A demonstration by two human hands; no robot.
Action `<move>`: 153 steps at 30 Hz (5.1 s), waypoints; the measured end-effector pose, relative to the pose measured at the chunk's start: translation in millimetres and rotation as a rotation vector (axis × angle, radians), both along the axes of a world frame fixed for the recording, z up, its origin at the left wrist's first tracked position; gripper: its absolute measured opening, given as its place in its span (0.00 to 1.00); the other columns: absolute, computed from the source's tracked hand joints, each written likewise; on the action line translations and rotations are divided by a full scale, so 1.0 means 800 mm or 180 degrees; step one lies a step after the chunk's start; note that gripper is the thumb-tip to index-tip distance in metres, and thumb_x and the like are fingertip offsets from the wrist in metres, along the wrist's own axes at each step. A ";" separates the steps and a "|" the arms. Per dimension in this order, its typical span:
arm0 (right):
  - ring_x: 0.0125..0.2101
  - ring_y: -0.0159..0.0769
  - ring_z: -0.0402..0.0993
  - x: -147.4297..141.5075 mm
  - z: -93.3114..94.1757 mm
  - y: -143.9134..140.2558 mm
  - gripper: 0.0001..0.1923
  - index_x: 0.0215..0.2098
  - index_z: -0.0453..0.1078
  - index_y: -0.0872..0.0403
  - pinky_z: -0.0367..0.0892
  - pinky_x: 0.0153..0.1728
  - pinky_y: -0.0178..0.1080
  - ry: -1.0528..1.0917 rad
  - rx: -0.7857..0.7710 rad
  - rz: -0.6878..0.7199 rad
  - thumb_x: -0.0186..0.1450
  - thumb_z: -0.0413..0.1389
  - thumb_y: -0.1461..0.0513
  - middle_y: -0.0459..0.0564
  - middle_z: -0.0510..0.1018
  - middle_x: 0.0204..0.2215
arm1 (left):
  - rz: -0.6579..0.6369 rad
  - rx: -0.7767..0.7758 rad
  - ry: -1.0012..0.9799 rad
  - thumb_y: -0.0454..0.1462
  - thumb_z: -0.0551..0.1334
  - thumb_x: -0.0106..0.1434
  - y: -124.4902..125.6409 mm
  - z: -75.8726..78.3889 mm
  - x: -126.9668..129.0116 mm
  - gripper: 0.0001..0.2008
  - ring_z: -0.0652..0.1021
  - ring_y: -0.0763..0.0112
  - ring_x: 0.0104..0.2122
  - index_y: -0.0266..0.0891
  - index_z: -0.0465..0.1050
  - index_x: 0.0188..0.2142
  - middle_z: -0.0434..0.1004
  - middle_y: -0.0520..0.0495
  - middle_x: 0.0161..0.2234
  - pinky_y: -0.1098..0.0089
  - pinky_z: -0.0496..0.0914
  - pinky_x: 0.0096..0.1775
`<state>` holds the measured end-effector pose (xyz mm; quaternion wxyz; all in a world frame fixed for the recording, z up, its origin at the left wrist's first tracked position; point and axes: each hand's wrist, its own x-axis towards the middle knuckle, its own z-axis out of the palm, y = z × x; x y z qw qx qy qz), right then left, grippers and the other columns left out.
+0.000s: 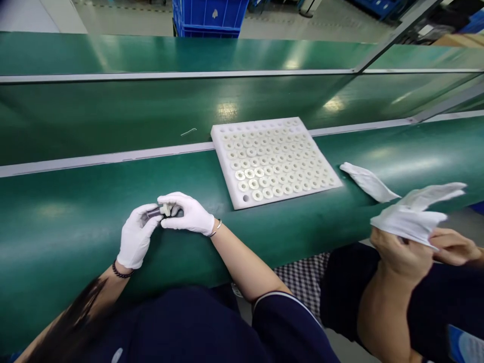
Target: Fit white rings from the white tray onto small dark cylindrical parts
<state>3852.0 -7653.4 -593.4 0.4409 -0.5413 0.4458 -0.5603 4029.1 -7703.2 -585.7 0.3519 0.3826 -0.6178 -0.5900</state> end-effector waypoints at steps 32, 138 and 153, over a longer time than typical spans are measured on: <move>0.37 0.33 0.76 0.016 -0.004 0.001 0.30 0.52 0.72 0.52 0.73 0.44 0.42 -0.0748 0.0655 -0.0407 0.52 0.69 0.59 0.53 0.77 0.49 | 0.0113 0.0006 0.0349 0.37 0.66 0.59 -0.002 0.008 -0.002 0.12 0.78 0.60 0.48 0.40 0.76 0.43 0.77 0.44 0.48 0.60 0.74 0.50; 0.34 0.35 0.76 0.026 0.007 0.005 0.24 0.56 0.63 0.53 0.74 0.40 0.41 0.1854 -0.1245 -0.1238 0.63 0.57 0.56 0.51 0.79 0.37 | 0.0076 -0.1958 -0.0233 0.29 0.62 0.62 -0.005 0.010 0.007 0.15 0.75 0.65 0.49 0.46 0.74 0.46 0.74 0.47 0.48 0.62 0.73 0.49; 0.43 0.37 0.78 0.026 0.004 0.008 0.24 0.49 0.69 0.53 0.73 0.48 0.38 0.2064 -0.0976 -0.1529 0.54 0.52 0.67 0.50 0.80 0.44 | -0.0030 -0.1638 -0.0207 0.32 0.63 0.62 -0.004 0.018 0.002 0.06 0.77 0.64 0.45 0.44 0.76 0.38 0.77 0.47 0.41 0.60 0.73 0.48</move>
